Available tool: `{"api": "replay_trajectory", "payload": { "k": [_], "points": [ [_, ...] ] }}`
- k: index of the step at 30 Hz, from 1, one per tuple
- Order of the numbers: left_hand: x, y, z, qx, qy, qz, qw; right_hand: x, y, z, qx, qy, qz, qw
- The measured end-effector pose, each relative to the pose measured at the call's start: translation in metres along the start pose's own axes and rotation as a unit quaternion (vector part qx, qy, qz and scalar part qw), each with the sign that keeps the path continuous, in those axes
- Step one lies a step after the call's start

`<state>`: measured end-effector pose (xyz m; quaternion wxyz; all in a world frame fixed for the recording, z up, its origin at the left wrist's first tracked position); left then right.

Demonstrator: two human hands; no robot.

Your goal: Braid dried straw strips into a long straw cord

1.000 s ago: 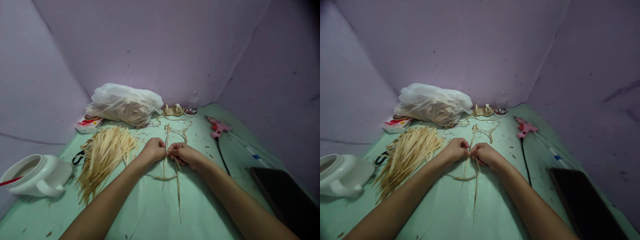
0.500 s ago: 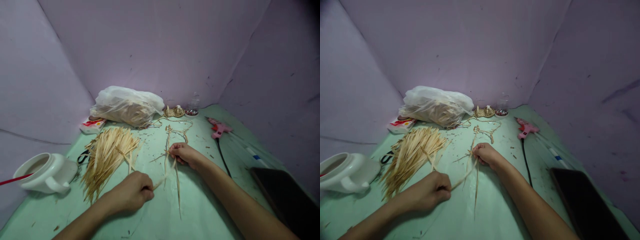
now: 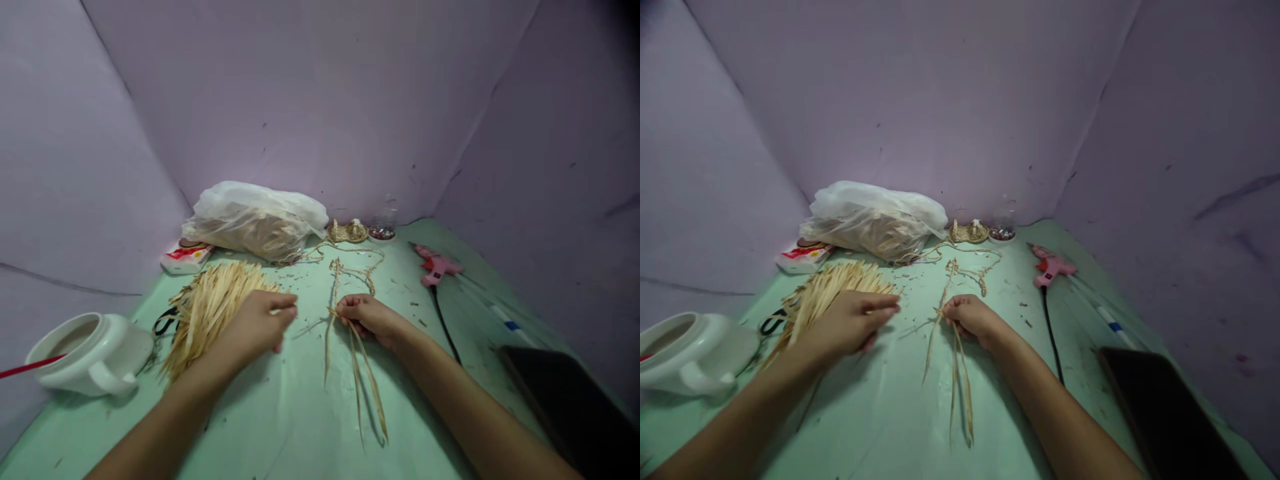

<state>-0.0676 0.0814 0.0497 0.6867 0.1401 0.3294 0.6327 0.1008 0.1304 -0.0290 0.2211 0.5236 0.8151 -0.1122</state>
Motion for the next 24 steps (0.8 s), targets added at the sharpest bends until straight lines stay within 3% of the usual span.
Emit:
{"api": "replay_trajectory", "payload": {
  "k": [1,3,7,11,17,21,24],
  "points": [
    [0.011,-0.019,0.000,-0.003,0.005,-0.025,1.000,0.000,0.000,0.000,0.005,0.000,-0.002,1.000],
    [0.031,-0.044,0.001,0.002,-0.041,-0.011,0.999,0.001,-0.001,-0.001,0.014,0.003,-0.004,1.000],
    [0.048,-0.070,-0.005,-0.033,-0.116,-0.005,0.993,0.003,-0.001,-0.001,0.021,0.021,-0.003,1.000],
    [0.051,-0.075,-0.005,-0.035,-0.110,-0.009,0.993,0.004,-0.002,0.000,0.018,0.028,-0.011,0.999],
    [0.049,-0.069,0.004,0.079,-0.086,0.058,0.991,0.003,-0.003,0.000,0.041,0.011,0.000,0.999],
    [0.027,-0.064,0.028,0.267,-0.129,0.145,0.944,0.003,-0.002,0.001,0.049,0.001,0.017,0.999],
    [0.012,-0.072,0.041,0.341,-0.172,0.164,0.910,0.004,-0.002,0.002,0.058,0.003,0.012,0.998]
  ]
}}
Point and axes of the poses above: each hand's wrist, its own x-axis towards the middle knuckle, its own y-axis out of the back of the hand, z = x × y, the point moved 6 cm from there along x, towards the middle knuckle, and after that the axes turned 3 degrees about -y, right-handed, at the moved point
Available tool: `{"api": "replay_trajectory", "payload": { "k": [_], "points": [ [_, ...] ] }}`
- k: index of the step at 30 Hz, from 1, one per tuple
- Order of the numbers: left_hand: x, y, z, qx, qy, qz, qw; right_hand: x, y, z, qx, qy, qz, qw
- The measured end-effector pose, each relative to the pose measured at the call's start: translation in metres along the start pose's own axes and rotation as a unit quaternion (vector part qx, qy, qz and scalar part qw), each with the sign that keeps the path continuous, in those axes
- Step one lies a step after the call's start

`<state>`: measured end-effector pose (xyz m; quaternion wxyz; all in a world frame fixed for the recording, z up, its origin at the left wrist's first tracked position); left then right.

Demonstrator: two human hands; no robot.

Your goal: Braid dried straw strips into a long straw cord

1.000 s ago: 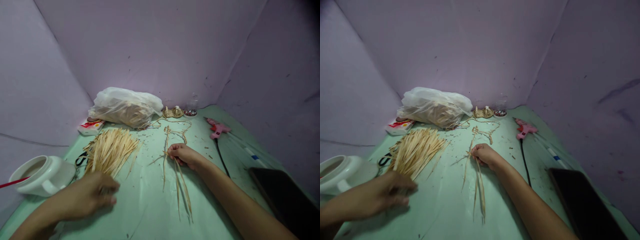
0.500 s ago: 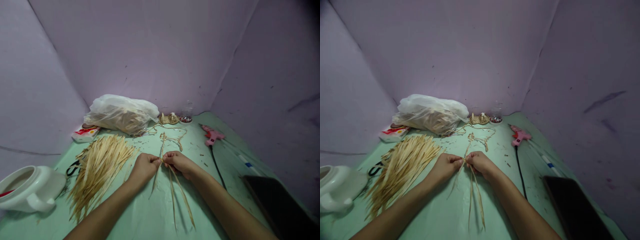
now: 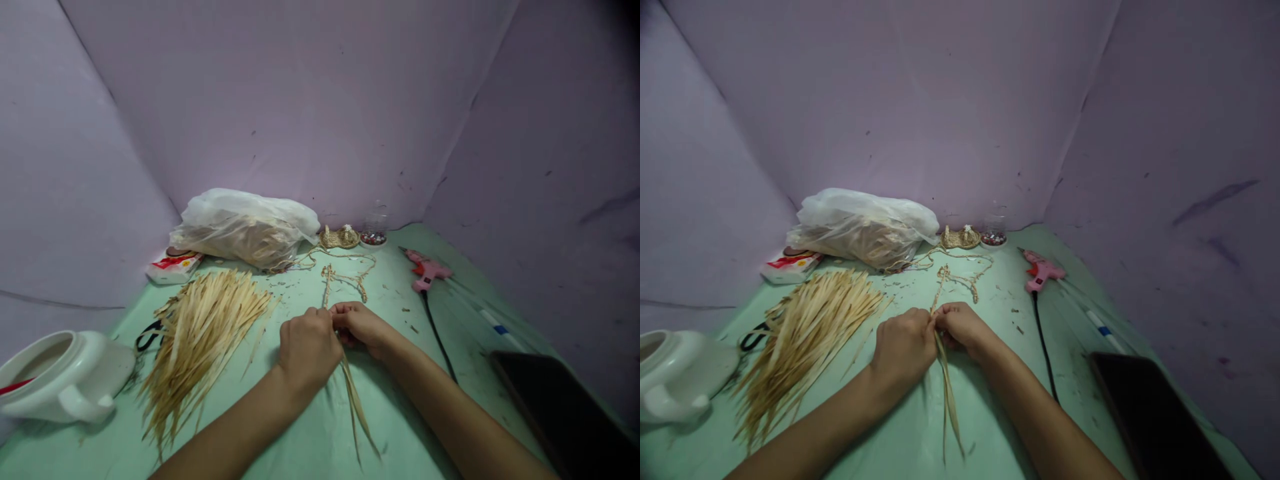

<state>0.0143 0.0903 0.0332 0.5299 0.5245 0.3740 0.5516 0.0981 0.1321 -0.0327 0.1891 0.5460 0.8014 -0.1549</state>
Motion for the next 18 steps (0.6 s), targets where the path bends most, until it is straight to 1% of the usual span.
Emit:
{"api": "replay_trajectory", "payload": {
  "k": [3,5,7,11,13,14,15,16,17,18],
  "points": [
    [-0.008,-0.005,0.014,0.042,-0.059,0.008,0.997,-0.001,0.002,0.001,0.008,-0.005,0.006,1.000],
    [-0.012,-0.012,0.023,0.070,-0.108,0.011,0.992,-0.002,0.002,0.001,0.016,-0.012,0.009,1.000],
    [-0.015,-0.018,0.029,0.087,-0.142,0.008,0.986,-0.002,0.002,0.000,0.023,-0.012,0.006,1.000],
    [-0.020,-0.025,0.036,0.089,-0.176,-0.012,0.980,-0.002,0.000,0.000,0.035,0.000,-0.007,0.999],
    [-0.021,-0.023,0.035,0.051,-0.184,-0.022,0.981,-0.001,0.000,0.000,0.033,0.003,-0.011,0.999],
    [-0.021,-0.019,0.032,0.018,-0.177,-0.023,0.984,-0.001,0.000,0.000,0.028,0.005,-0.012,1.000],
    [-0.018,-0.013,0.026,-0.028,-0.154,-0.015,0.988,-0.001,0.000,0.000,0.021,0.006,-0.014,1.000],
    [-0.014,-0.007,0.017,-0.085,-0.113,-0.007,0.990,-0.001,0.001,-0.001,0.013,0.007,-0.015,1.000],
    [-0.009,-0.001,0.005,-0.149,-0.052,0.003,0.987,-0.002,0.001,-0.001,0.005,0.008,-0.017,1.000],
    [-0.004,0.002,-0.009,-0.228,0.031,0.012,0.973,-0.002,0.002,-0.002,-0.002,0.009,-0.019,1.000]
  ]
}}
Point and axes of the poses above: each hand's wrist, its own x-axis towards the middle knuckle, its own y-axis out of the back of the hand, z = x × y, the point moved 6 cm from there along x, towards the middle knuckle, and after that the axes turned 3 degrees about -y, right-handed, at the moved point
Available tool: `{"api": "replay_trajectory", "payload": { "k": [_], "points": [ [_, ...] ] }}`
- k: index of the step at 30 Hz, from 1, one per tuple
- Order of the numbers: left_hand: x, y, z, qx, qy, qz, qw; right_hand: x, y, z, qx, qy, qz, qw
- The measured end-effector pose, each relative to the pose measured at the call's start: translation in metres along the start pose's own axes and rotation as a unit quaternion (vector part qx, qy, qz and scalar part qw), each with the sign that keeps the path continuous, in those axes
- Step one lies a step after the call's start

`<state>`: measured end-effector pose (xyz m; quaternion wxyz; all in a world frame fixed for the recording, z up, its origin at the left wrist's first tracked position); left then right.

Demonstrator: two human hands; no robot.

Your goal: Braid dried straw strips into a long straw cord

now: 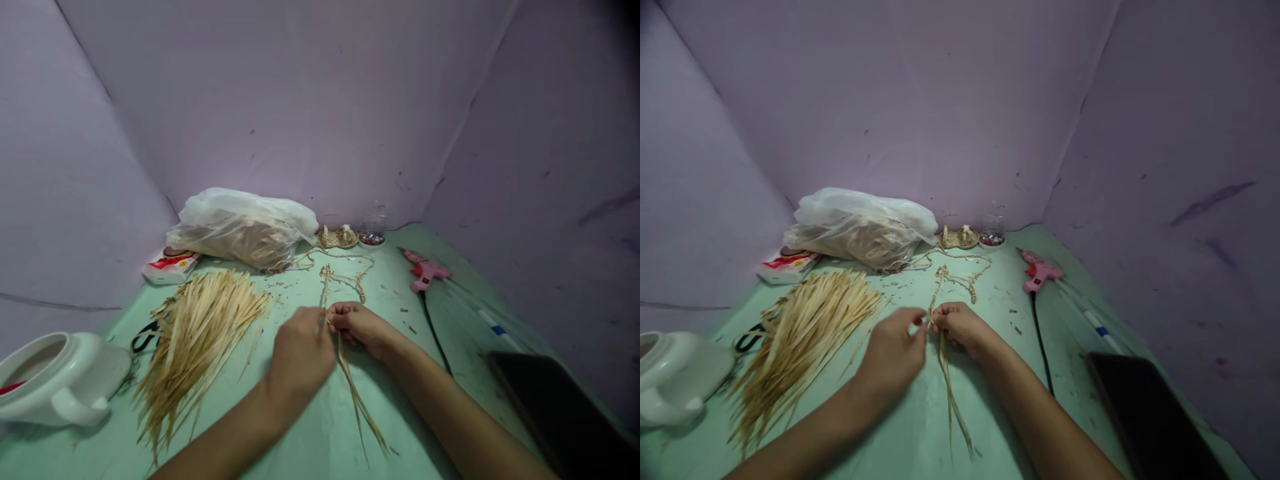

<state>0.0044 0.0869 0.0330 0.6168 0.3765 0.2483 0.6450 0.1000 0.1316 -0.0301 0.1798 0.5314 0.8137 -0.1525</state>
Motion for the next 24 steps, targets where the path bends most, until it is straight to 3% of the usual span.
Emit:
{"api": "replay_trajectory", "payload": {
  "k": [1,3,5,7,15,20,24],
  "points": [
    [0.005,0.002,-0.012,-0.091,0.094,-0.016,0.991,0.000,0.000,-0.001,-0.005,0.002,-0.003,1.000],
    [0.008,-0.010,-0.027,-0.281,0.243,-0.102,0.923,-0.001,0.000,-0.002,-0.009,0.007,-0.009,1.000],
    [0.010,-0.027,-0.026,-0.403,0.303,-0.185,0.843,-0.001,0.000,-0.003,-0.009,0.013,-0.011,1.000],
    [0.012,-0.039,-0.024,-0.441,0.306,-0.228,0.812,-0.001,0.000,-0.003,-0.012,0.015,-0.010,1.000],
    [0.023,-0.041,-0.036,-0.309,0.211,-0.264,0.889,0.003,0.005,-0.004,-0.116,0.052,-0.004,0.992],
    [0.028,-0.041,-0.039,-0.297,0.189,-0.273,0.895,0.005,0.008,-0.008,-0.198,0.116,0.022,0.973],
    [0.029,-0.044,-0.045,-0.330,0.210,-0.250,0.886,0.004,0.008,-0.010,-0.246,0.158,0.030,0.956]
  ]
}}
Point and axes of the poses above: each hand's wrist, its own x-axis towards the middle knuckle, its own y-axis out of the back of the hand, z = x × y, the point moved 6 cm from there along x, towards the middle knuckle, and after that the axes turned 3 degrees about -y, right-handed, at the moved point
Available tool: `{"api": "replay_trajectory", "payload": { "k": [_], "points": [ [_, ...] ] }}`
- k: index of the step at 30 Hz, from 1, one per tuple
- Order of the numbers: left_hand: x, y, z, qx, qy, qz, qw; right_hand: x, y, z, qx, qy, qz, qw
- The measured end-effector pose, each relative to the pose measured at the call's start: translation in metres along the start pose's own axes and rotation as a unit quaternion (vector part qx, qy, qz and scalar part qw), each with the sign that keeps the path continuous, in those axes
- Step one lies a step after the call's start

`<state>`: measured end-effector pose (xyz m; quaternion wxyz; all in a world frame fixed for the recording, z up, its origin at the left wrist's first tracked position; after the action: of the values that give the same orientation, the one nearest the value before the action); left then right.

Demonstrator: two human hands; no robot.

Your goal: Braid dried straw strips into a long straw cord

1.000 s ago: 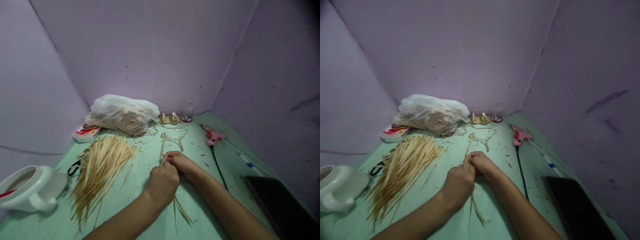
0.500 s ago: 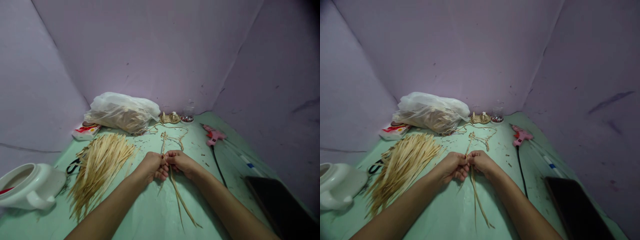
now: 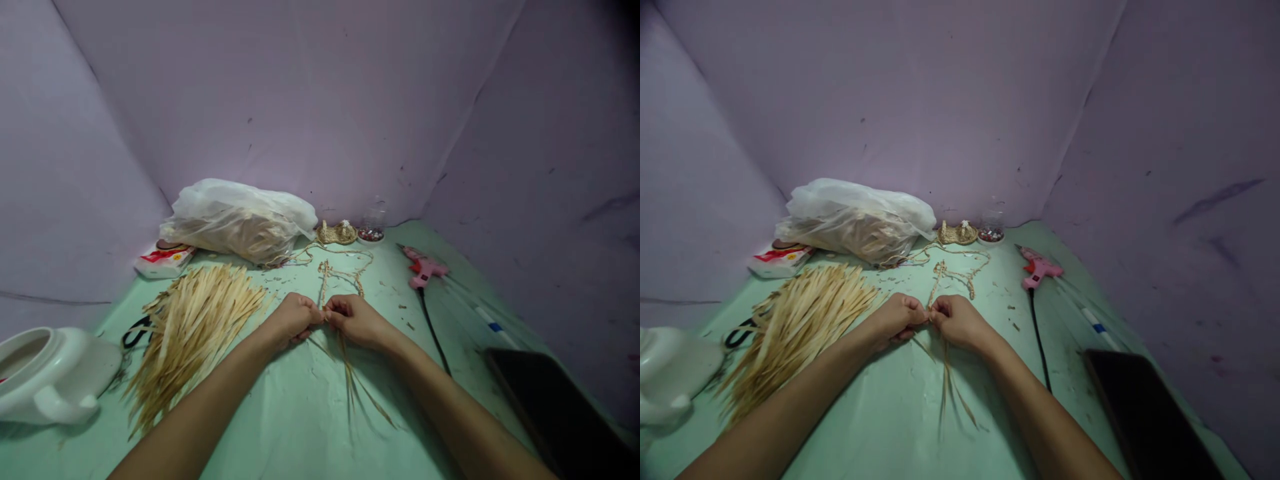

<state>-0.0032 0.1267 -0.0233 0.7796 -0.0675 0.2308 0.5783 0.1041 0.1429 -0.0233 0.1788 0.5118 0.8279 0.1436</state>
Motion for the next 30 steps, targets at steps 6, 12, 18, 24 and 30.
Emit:
{"api": "replay_trajectory", "payload": {
  "k": [6,12,18,24,30],
  "points": [
    [-0.003,0.001,-0.005,-0.059,0.014,0.019,0.998,-0.002,-0.007,0.002,0.091,-0.071,-0.033,0.993],
    [-0.002,0.001,-0.004,-0.071,0.008,0.030,0.997,-0.006,-0.007,-0.001,0.164,-0.129,-0.029,0.977],
    [0.000,-0.001,0.000,-0.061,-0.033,0.045,0.997,-0.008,-0.006,0.001,0.227,-0.142,-0.050,0.962],
    [-0.001,-0.002,0.005,-0.055,-0.056,0.059,0.995,-0.009,-0.006,0.000,0.248,-0.124,-0.058,0.959],
    [0.003,0.002,0.002,-0.004,-0.077,0.074,0.994,-0.007,-0.007,0.000,0.195,-0.109,-0.048,0.974]
  ]
}}
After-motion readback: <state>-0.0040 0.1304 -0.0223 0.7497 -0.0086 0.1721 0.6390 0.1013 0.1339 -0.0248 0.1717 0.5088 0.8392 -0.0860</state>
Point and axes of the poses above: each hand's wrist, its own x-axis towards the middle knuckle, its own y-axis out of the back of the hand, z = x × y, the point moved 6 cm from there along x, towards the middle knuckle, and after that the axes turned 3 degrees about -y, right-handed, at the moved point
